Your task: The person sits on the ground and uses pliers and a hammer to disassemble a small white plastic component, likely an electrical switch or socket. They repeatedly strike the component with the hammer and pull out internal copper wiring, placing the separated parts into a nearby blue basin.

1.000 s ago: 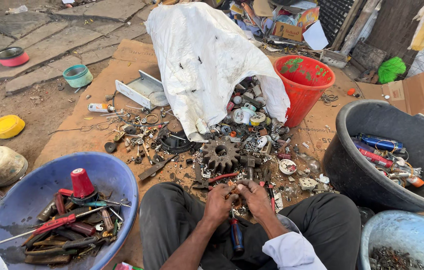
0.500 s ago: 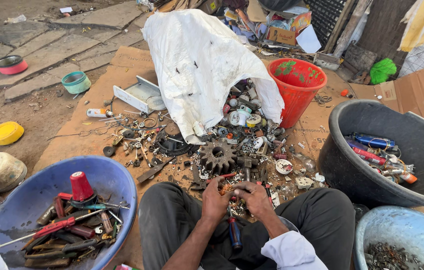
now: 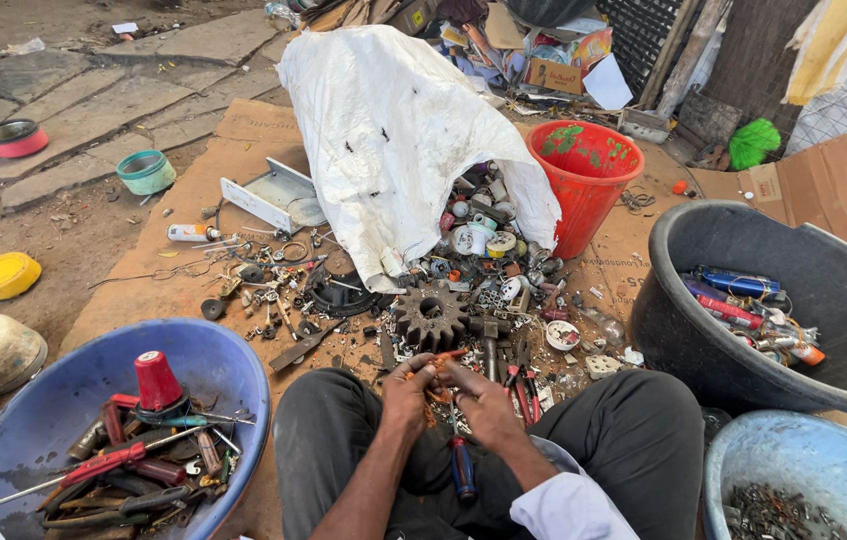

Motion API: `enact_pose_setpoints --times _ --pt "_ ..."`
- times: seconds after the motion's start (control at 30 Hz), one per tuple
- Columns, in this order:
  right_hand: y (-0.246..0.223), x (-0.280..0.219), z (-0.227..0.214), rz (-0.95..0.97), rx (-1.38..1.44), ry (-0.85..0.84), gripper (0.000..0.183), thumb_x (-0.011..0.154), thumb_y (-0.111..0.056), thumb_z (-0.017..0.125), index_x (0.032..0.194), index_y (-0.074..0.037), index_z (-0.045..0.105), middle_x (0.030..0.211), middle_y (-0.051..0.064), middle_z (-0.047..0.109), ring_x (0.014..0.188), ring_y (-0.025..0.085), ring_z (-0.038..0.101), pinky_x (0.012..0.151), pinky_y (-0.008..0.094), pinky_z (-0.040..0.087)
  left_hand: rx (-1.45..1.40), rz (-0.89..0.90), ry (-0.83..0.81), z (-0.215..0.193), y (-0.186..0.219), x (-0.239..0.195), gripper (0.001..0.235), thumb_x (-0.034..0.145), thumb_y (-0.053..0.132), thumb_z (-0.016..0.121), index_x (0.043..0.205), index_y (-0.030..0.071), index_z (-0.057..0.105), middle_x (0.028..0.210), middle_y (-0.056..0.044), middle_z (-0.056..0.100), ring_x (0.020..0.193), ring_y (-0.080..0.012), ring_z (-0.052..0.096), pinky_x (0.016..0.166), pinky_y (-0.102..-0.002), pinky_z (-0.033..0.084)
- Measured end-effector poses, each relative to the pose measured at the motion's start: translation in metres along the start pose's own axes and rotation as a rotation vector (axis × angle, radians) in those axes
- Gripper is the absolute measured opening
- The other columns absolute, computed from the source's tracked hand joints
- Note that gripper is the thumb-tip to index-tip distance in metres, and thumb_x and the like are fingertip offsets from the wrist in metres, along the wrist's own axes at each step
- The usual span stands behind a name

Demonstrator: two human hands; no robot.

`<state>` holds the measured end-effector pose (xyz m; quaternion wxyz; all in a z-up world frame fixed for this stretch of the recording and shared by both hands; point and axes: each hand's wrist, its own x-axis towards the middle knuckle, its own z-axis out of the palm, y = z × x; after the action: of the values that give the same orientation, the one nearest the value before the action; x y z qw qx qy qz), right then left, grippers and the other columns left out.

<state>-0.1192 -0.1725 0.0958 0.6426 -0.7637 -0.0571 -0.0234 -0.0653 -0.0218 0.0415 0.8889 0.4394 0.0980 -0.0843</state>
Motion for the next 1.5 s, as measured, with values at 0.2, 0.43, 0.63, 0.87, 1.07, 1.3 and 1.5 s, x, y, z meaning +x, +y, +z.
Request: enact_pose_setpoints --times 0.2,0.43,0.63,0.87,1.07,1.3,1.5 --pt "-0.008 0.006 0.005 0.032 -0.011 0.056 0.041 0.097 -0.009 0.065 0.137 -0.002 0.062 0.134 0.012 0.068 0.120 0.023 0.066 0.102 0.033 0.054 0.022 -0.069 0.051 0.003 -0.004 -0.003 0.023 0.092 -0.006 0.064 0.115 -0.005 0.068 0.094 -0.014 0.072 0.076 -0.0197 0.068 0.066 -0.031 0.060" --pt "-0.021 0.002 -0.001 -0.485 -0.521 0.045 0.036 0.096 -0.014 0.063 0.130 0.000 0.067 0.121 0.022 0.071 0.109 0.035 0.071 0.092 0.035 0.058 -0.082 -0.213 0.121 0.018 -0.006 -0.007 0.016 0.095 0.000 0.065 0.110 -0.004 0.070 0.096 -0.012 0.074 0.082 -0.0195 0.068 0.072 -0.030 0.058" --pt "-0.007 0.025 -0.011 -0.101 -0.382 0.119 0.028 0.101 -0.027 0.061 0.108 -0.002 0.071 0.088 0.017 0.075 0.076 0.026 0.074 0.069 0.035 0.056 0.027 -0.318 0.018 0.031 0.030 -0.020 0.014 0.095 0.006 0.062 0.105 -0.002 0.068 0.090 -0.009 0.073 0.075 -0.0175 0.069 0.059 -0.035 0.060" --pt "0.020 0.044 -0.022 0.369 0.266 0.190 0.033 0.101 -0.033 0.060 0.117 -0.005 0.067 0.090 0.009 0.067 0.076 0.018 0.063 0.061 0.031 0.051 0.223 -0.191 -0.041 0.025 0.012 0.003 0.023 0.089 0.001 0.075 0.112 -0.002 0.071 0.087 -0.010 0.073 0.064 -0.0147 0.065 0.055 -0.028 0.051" --pt "0.034 0.049 -0.011 0.507 0.389 -0.021 0.043 0.092 -0.024 0.070 0.131 -0.008 0.062 0.108 0.007 0.070 0.091 0.015 0.067 0.066 0.031 0.058 1.090 0.518 -0.051 0.025 0.004 0.004 0.033 0.083 0.001 0.076 0.116 -0.002 0.073 0.107 -0.016 0.071 0.093 -0.0280 0.071 0.080 -0.037 0.059" --pt "0.071 0.077 -0.016 0.551 0.354 0.137 0.022 0.095 -0.006 0.064 0.116 0.000 0.067 0.096 0.008 0.074 0.078 0.015 0.070 0.071 0.032 0.060 0.844 0.107 -0.118 0.023 0.022 0.023 0.047 0.084 0.004 0.073 0.130 -0.001 0.065 0.125 -0.013 0.070 0.111 -0.0239 0.069 0.096 -0.035 0.055" --pt "0.093 0.081 -0.011 0.449 0.171 0.065 0.017 0.097 -0.004 0.061 0.112 -0.001 0.068 0.094 0.006 0.072 0.080 0.010 0.069 0.072 0.025 0.059 0.812 0.079 -0.108 0.000 0.006 0.050 0.038 0.088 0.011 0.077 0.124 -0.001 0.072 0.118 -0.010 0.075 0.105 -0.0165 0.071 0.093 -0.030 0.056"
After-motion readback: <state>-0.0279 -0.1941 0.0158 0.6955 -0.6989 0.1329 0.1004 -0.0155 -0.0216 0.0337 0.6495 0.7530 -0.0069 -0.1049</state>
